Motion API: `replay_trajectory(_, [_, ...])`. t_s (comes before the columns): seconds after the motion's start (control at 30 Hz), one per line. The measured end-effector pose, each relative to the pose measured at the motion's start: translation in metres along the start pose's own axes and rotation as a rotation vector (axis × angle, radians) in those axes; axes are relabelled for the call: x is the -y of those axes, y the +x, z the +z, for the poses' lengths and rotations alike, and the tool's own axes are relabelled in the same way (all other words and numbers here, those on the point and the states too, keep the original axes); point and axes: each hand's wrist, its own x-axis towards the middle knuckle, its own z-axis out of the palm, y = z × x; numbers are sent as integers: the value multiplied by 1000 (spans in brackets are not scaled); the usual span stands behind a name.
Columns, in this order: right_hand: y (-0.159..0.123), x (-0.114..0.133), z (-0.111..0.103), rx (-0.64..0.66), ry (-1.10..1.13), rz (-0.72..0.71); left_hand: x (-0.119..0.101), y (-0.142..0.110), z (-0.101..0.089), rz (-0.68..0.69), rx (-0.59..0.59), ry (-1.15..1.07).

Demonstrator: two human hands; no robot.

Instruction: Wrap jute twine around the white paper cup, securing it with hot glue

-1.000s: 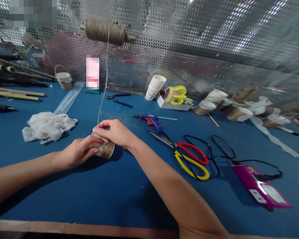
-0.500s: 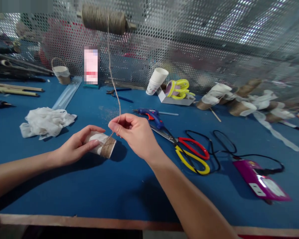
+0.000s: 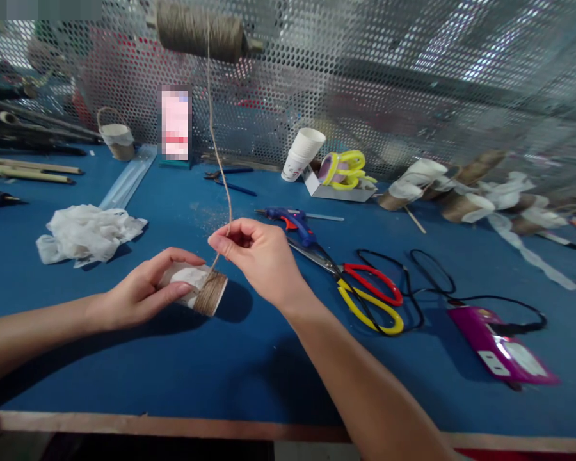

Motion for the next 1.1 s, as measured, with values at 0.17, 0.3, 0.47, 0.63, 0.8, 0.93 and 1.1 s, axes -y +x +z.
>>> replay_trajectory(0.17, [0,-4,2,32,16,11,1,-2,1,58,1,23])
replay_trajectory(0.3, [0,-5,3,48,11,15,3,-4,2,77,15,14])
replay_trajectory(0.47, [0,-7,4,71,27,44,4,-4,2,84,16,-14])
replay_trajectory(0.63, [0,-9,5,90,31,74,3,-4,2,113,9,-23])
replay_trajectory(0.8, [-2,-8,7,106,23,102,1,-5,2,173,-19,10])
replay_trajectory(0.93, [-3,-9,8,133,54,119,0,-5,2,273,-70,64])
replay_trajectory(1.1, [-5,-8,9,141,85,120,-2,-4,0,351,-99,138])
